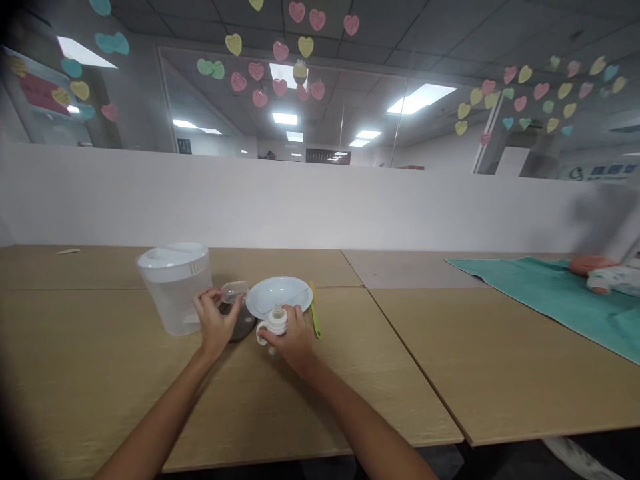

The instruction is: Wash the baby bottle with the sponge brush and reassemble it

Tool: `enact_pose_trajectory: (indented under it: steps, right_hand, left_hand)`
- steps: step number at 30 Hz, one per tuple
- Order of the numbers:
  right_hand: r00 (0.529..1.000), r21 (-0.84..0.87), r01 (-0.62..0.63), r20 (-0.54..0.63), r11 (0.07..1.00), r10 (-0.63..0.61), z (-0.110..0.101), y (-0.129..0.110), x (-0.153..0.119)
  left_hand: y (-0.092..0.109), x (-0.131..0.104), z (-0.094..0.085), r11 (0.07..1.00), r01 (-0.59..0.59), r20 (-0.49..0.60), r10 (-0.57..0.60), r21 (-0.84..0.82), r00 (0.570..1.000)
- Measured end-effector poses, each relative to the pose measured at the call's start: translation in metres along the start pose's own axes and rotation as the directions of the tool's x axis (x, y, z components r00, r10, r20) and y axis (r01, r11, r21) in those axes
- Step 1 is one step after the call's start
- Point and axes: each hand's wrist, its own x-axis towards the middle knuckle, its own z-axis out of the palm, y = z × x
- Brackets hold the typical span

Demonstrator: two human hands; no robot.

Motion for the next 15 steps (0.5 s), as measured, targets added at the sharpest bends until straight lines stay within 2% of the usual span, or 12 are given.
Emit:
enact_pose_trajectory:
  steps: [2, 4, 7, 9, 12, 15]
  right_hand:
    - [1.0, -0.003, -0.008, -0.007, 1.0, 0.008, 0.001, 0.0, 0.0]
    - [1.0, 0.007, -0.014, -0.006, 1.0, 0.014, 0.002, 0.0, 0.0]
    - [1.0, 0.063, 0.001, -0.006, 0.998, -0.001, 0.004, 0.002, 0.0]
    - [1.0, 0.106, -0.003, -0.01, 0.994, 0.004, 0.006, 0.004, 0.0]
    - [0.999, 0.14, -0.039, 0.009, 0.989, 0.038, 0.006, 0.005, -0.001]
    - [1.0, 0.112, -0.009, 0.014, 0.994, 0.007, 0.004, 0.005, -0.003]
  left_hand:
    - [0.018, -0.006, -0.001, 0.988, -0.097, 0.005, 0.098, -0.12, 0.995]
    - [0.033, -0.014, 0.0, 0.952, -0.216, 0.089, 0.24, -0.217, 0.967]
    - [0.046, -0.026, 0.005, 0.888, -0.319, 0.309, 0.422, -0.333, 0.853]
    - [0.048, -0.031, 0.008, 0.888, -0.29, 0.385, 0.423, -0.358, 0.82]
    - [0.049, -0.036, 0.01, 0.919, -0.196, 0.432, 0.339, -0.342, 0.836]
    - [0.049, -0.039, 0.01, 0.939, -0.101, 0.491, 0.262, -0.329, 0.831]
